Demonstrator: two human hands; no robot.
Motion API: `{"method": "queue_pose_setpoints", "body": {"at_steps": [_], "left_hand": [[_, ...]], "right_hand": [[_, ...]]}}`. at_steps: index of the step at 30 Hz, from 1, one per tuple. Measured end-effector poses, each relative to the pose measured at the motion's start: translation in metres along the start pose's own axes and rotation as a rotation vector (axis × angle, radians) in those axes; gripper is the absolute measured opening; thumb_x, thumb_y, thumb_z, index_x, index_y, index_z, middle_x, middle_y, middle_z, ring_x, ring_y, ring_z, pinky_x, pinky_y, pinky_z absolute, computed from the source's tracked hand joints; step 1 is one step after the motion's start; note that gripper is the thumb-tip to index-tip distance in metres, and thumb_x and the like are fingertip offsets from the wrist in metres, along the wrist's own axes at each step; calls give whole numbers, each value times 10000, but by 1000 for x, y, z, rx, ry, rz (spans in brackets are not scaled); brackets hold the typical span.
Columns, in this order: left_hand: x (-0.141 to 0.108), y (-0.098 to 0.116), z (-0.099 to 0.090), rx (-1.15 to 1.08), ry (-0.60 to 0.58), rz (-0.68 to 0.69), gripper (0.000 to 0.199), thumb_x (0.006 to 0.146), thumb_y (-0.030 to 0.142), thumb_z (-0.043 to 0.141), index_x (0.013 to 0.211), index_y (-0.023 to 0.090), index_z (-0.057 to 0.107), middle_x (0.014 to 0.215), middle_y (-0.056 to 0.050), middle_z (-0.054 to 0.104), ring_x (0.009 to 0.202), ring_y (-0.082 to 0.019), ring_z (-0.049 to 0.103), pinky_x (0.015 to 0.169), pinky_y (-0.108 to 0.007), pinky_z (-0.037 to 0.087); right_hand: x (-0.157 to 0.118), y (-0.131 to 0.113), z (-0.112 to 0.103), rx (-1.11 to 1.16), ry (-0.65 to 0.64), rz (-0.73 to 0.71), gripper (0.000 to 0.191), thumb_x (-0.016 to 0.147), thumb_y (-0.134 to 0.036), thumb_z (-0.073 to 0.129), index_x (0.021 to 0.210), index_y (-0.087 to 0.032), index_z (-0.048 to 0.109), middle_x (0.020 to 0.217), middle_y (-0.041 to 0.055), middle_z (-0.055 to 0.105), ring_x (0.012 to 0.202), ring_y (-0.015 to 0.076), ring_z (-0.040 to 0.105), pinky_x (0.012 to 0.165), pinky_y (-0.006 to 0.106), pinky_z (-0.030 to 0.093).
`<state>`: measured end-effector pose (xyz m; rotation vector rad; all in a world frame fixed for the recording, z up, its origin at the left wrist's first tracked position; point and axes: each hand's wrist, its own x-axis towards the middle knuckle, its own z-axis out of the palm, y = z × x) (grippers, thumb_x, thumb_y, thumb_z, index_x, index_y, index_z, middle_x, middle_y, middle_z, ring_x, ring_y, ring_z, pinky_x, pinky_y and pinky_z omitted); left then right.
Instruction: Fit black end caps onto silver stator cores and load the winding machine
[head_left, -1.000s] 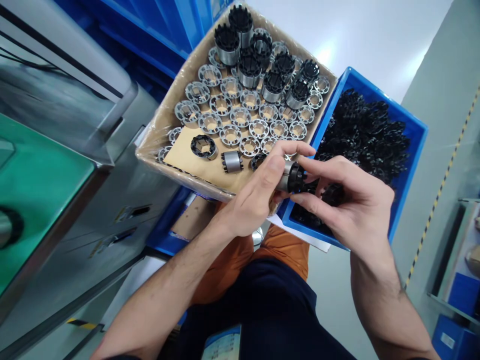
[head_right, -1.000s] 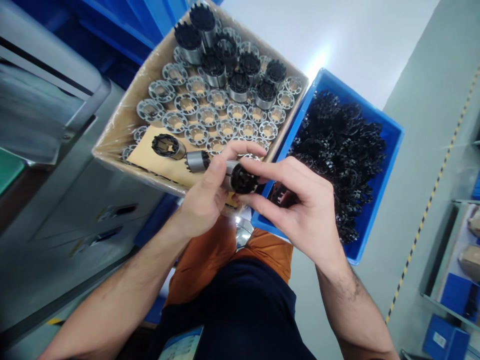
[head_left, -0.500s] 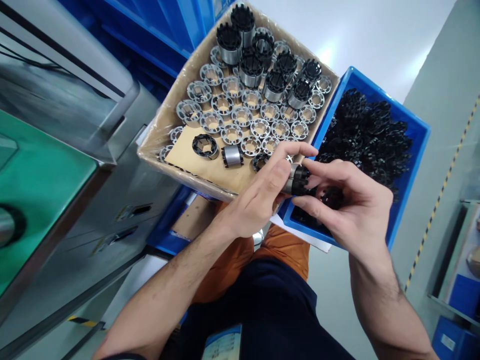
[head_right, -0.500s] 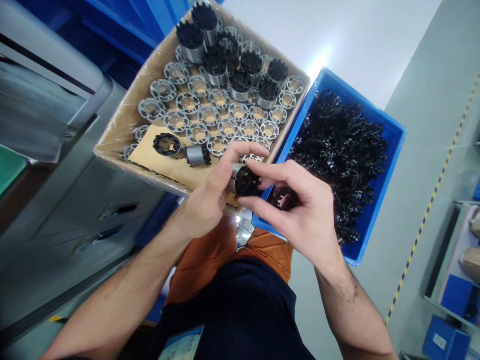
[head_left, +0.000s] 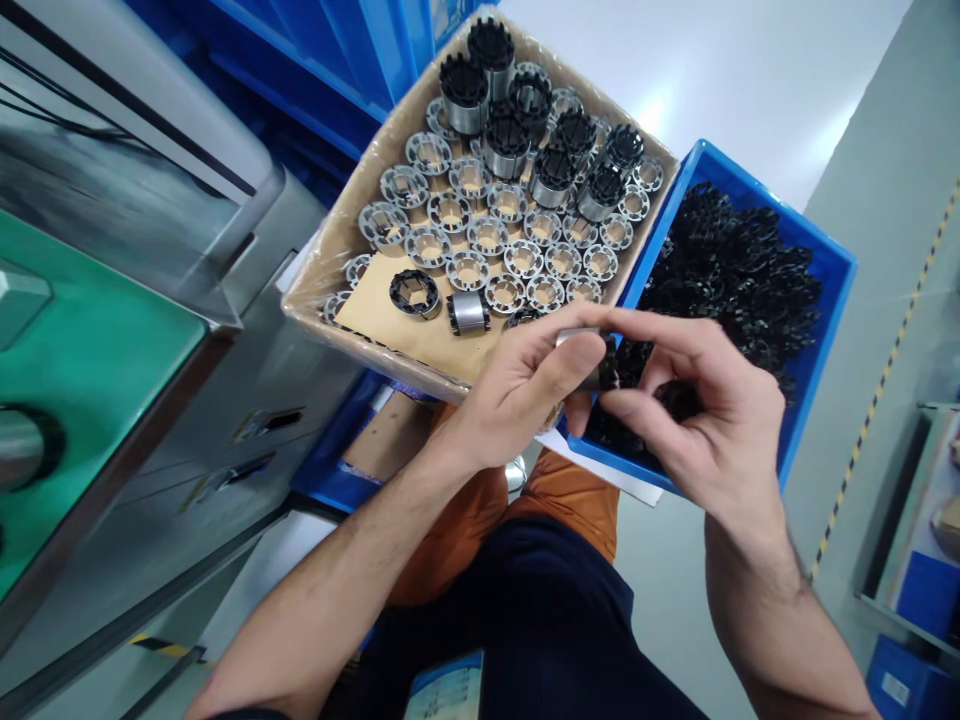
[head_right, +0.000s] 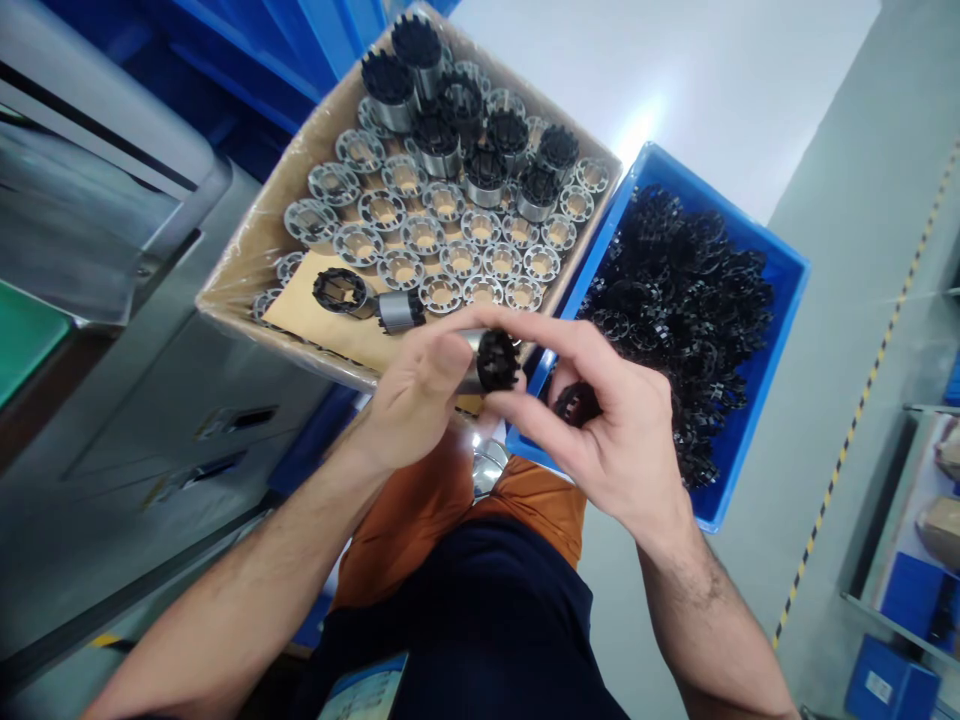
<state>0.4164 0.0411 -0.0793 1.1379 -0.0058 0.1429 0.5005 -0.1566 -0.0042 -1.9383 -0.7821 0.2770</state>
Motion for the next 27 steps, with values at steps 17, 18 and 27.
{"method": "queue_pose_setpoints", "body": {"at_steps": [17,18,27], "left_hand": [[13,-3,5,-158,153,-95,457,1192,789,788,1386,375,768,1042,-25,744,674,-161,616,536,-305,524],[11,-4,6,-141,140,-76,472,1204,816,751,1344,365,773,1033,-25,731,657,-154,593,533,-305,510],[4,-4,4,-125,92,-104,508,1258,811,636,1437,357,780,1084,-39,740,721,-168,617,594,-313,546]], "right_hand": [[5,3,12,360,46,-88,495,1126,-159,944,1541,-417,865,1173,-28,938,1180,244,962,1172,477,814],[5,4,13,332,64,-88,521,1127,-167,945,1571,-427,865,1190,-18,937,1232,256,950,1231,504,794],[6,12,17,56,97,-155,599,1046,-205,1023,1571,-473,918,1538,78,831,1444,352,798,1163,523,801]]}}
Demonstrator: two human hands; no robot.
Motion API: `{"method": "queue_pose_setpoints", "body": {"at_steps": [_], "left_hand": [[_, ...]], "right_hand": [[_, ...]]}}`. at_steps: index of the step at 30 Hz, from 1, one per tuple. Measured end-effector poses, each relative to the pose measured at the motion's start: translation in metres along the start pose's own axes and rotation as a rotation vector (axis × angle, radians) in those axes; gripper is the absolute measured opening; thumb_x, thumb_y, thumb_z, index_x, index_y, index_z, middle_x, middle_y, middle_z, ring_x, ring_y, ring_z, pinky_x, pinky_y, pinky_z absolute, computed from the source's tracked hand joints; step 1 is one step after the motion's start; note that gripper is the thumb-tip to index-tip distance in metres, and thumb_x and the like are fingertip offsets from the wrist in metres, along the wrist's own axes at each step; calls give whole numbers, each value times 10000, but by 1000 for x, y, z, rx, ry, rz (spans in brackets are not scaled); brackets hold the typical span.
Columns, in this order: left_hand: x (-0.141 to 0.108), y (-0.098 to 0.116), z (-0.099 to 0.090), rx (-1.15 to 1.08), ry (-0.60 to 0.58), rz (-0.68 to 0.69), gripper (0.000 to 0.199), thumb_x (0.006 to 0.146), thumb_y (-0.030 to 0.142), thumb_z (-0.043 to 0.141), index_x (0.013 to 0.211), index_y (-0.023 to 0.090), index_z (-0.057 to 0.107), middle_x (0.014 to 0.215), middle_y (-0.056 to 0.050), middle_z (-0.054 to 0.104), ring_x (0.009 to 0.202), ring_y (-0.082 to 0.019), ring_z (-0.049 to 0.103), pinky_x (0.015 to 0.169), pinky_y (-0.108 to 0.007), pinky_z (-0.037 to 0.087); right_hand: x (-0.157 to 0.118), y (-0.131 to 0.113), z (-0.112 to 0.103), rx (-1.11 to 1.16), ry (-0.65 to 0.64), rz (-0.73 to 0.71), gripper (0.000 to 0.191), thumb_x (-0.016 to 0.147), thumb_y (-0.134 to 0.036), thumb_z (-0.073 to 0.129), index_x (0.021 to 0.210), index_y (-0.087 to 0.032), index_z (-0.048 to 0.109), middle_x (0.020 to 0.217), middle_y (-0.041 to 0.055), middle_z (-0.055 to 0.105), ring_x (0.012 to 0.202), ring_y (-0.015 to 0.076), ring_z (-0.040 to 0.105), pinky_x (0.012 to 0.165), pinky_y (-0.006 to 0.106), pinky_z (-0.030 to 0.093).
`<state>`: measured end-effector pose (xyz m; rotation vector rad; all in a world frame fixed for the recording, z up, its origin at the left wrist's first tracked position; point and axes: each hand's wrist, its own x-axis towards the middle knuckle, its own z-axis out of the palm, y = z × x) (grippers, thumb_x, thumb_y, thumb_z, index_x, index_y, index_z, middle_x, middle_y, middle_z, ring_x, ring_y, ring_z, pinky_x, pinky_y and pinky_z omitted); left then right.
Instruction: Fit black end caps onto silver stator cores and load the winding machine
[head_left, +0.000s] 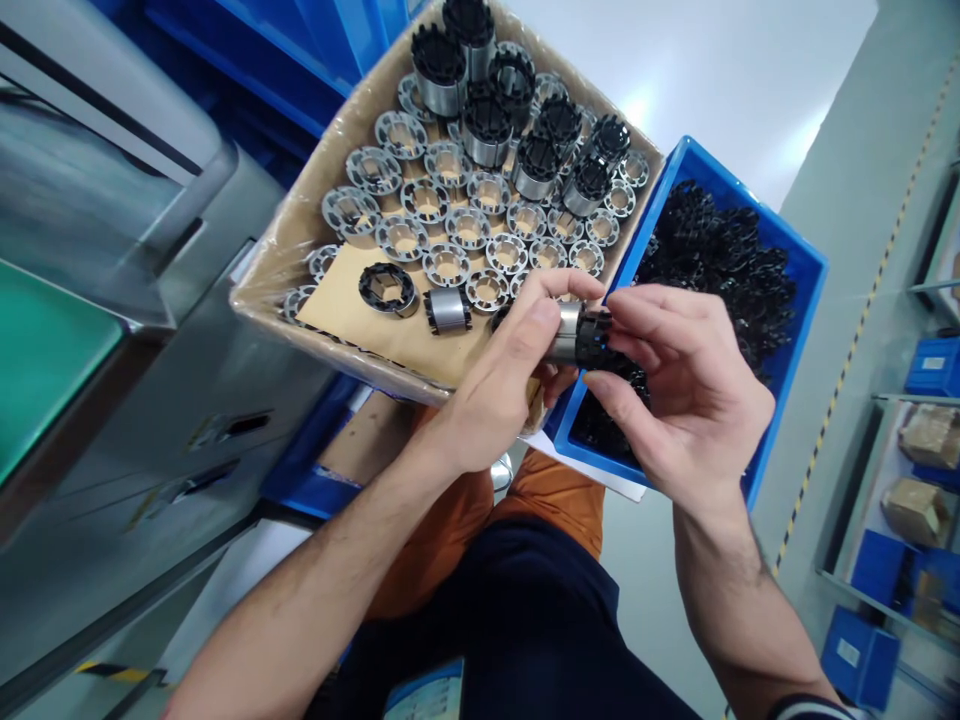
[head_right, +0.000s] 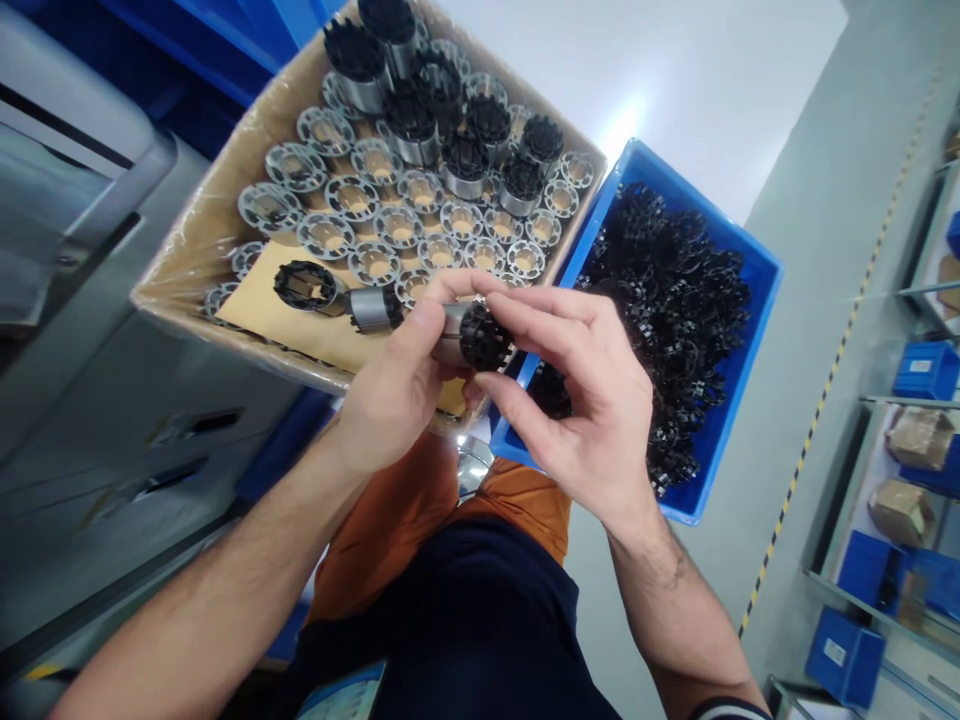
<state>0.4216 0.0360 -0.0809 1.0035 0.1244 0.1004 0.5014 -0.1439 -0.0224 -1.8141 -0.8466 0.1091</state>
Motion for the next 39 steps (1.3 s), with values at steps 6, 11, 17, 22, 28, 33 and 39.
{"method": "queue_pose_setpoints", "body": {"at_steps": [6,11,17,22,28,33,39], "left_hand": [[2,0,1,-49,-52,26,537,1320,773,543,1477,293,728,1002,11,665,665,-107,568,594,-262,464],[1,2,2,-50,-65,3,539,1321,780,541,1434,283,715,899,40,556,643,-114,526,573,-255,438],[-2,5,1,3,-107,16,517,1348,731,510,1448,264,710,1027,16,589,711,-96,540,631,-236,505],[6,-2,1,4,-157,126,472,1248,597,837,1558,267,704,1258,-22,734,897,-112,672,785,-246,601],[-20,5,-1,93,-115,120,874,1190,786,822,1849,278,554,1564,-124,757,1210,-245,804,1124,-418,713],[-110,31,-15,366,132,41,966,1203,656,873,1965,336,374,1163,-16,780,933,-183,745,875,-325,655],[-213,13,-29,543,220,-351,469,1255,567,682,1584,235,733,1058,-17,806,947,-199,791,884,-326,626]], "right_hand": [[2,12,-2,-43,-15,-173,585,1126,-215,973,1661,-427,866,1521,6,921,1418,284,894,1231,495,791],[8,12,-9,-141,-42,-299,537,1103,-191,986,1602,-375,906,1501,33,950,1362,303,933,1174,505,821],[9,11,-16,-161,-88,-289,531,1099,-226,995,1591,-406,913,1496,42,954,1341,343,938,1127,549,833],[2,20,-2,-112,-19,-253,514,1128,-269,978,1614,-409,890,1498,21,947,1388,317,915,1190,549,776],[0,4,14,-148,-47,-270,527,1070,-259,1009,1573,-358,886,1400,42,963,1259,318,913,1102,536,738],[3,-13,11,-310,-97,-178,505,1045,-366,1072,1508,-314,878,1330,56,955,1090,277,885,979,453,744],[-2,12,34,-409,-172,-208,412,1089,-398,991,1474,-301,879,1291,72,930,1097,280,871,1044,461,781]]}}
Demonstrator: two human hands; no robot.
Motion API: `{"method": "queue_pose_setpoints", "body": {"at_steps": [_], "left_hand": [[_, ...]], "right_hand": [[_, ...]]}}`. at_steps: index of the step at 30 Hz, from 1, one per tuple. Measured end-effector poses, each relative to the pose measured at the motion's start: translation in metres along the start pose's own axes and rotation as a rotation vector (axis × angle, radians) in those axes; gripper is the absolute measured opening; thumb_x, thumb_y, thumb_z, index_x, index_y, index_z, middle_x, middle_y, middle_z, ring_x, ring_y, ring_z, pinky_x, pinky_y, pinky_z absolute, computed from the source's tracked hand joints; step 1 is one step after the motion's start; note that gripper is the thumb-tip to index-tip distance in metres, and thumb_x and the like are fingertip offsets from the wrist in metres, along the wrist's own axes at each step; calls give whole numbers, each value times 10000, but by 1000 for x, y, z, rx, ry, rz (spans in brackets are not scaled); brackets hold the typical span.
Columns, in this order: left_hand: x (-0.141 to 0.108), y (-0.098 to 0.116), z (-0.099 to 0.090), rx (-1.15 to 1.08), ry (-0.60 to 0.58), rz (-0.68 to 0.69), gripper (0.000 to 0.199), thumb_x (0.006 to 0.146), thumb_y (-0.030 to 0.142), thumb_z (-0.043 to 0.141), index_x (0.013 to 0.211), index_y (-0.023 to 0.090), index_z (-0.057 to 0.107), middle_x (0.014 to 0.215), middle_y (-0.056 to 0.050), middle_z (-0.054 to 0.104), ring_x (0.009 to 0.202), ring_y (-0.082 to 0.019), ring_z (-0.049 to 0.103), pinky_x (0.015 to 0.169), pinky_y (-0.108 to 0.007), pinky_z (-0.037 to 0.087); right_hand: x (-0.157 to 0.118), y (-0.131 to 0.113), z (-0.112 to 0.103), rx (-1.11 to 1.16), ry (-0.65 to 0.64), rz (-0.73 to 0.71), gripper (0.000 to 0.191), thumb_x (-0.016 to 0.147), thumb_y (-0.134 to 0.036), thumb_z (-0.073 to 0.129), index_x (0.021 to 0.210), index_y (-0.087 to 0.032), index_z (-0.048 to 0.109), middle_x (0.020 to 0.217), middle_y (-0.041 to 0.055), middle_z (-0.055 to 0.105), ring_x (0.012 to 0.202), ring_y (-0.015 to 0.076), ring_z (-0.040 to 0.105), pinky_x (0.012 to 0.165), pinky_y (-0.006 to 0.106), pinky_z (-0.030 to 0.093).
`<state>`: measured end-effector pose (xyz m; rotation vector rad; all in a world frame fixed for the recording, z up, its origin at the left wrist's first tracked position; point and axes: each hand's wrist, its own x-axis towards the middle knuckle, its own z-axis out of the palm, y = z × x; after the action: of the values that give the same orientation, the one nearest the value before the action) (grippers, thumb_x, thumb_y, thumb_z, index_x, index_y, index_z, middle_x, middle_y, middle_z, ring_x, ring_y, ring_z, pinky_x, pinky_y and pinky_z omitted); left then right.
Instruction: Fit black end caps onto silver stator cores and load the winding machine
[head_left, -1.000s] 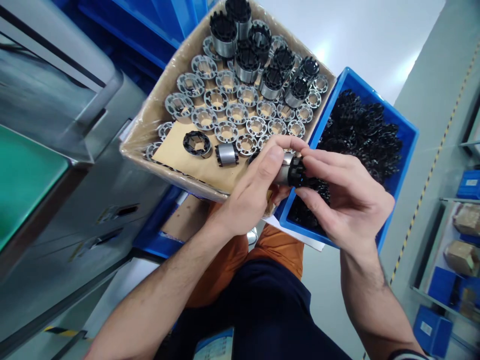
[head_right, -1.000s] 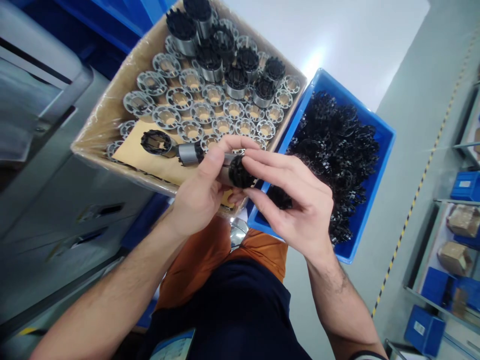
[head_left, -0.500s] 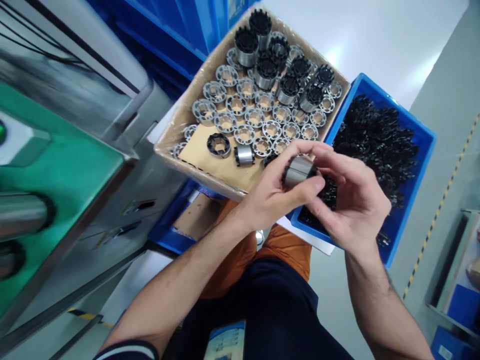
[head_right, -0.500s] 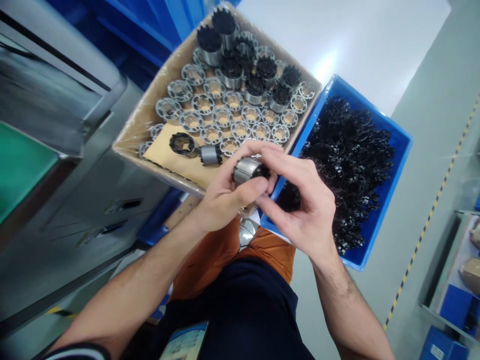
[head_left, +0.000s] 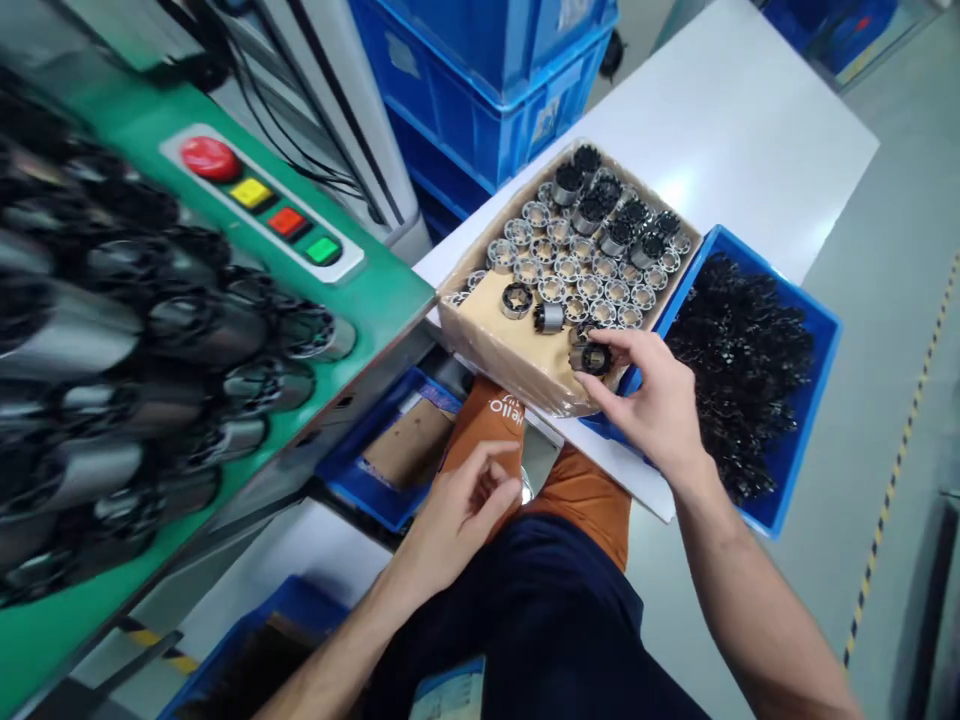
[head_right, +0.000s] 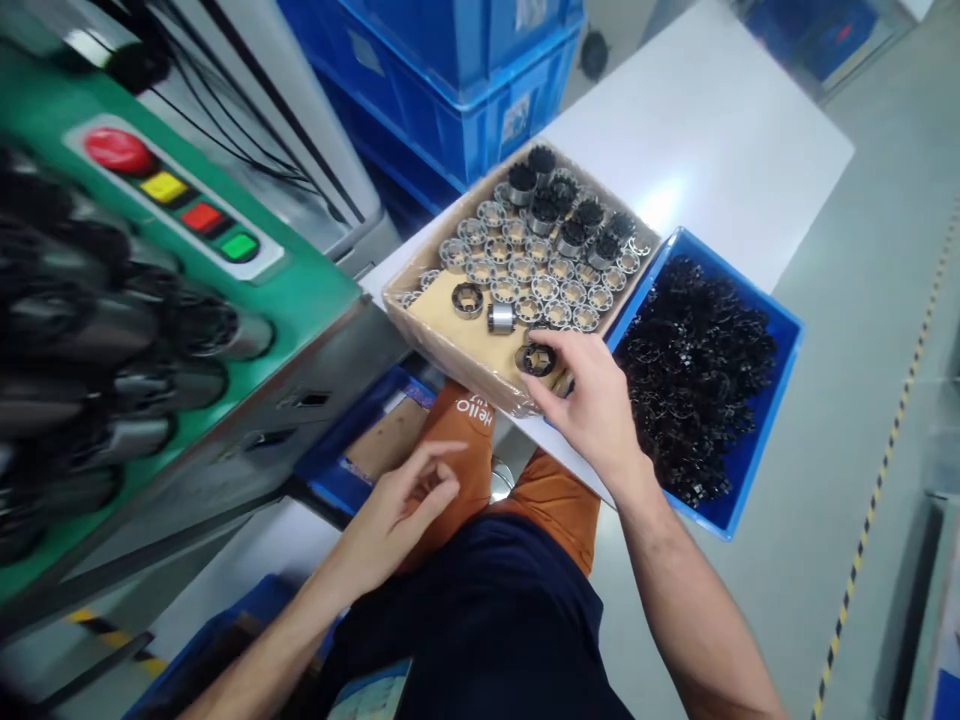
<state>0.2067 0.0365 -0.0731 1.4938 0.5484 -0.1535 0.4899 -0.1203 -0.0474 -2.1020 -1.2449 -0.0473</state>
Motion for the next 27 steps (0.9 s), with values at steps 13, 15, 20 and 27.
{"method": "queue_pose_setpoints", "body": {"at_steps": [13,15,20,27], "left_hand": [[-112,-38,25,155,218,108,371,1214,340,604,1491,253,836,1180,-70,790,940,-204,781,1027,-401,687],[-128,-38,21,175,311,169,368,1202,285,608,1455,255,873,1205,-89,779,1031,-229,797,1069,-416,698],[-183,-39,13,192,592,200,450,1180,220,615,1507,284,917,1204,-94,749,1153,-250,804,1141,-416,686],[-269,-53,-11,191,1053,222,418,1181,191,585,1353,231,965,1184,-113,754,1111,-250,776,1075,-402,666]], "right_hand": [[-31,22,39,-32,149,-15,308,1159,-415,703,1288,-218,901,1142,133,913,1069,290,867,1035,467,744],[-30,22,40,-28,139,-18,352,1151,-451,682,1260,-211,914,1127,149,919,1059,297,864,1035,470,729],[-23,24,35,6,161,-7,469,1074,-678,709,1095,-260,921,1068,216,916,964,369,860,943,568,684],[-4,8,34,110,208,-43,491,904,-910,802,794,-432,811,842,199,796,763,471,724,764,731,506]]}}
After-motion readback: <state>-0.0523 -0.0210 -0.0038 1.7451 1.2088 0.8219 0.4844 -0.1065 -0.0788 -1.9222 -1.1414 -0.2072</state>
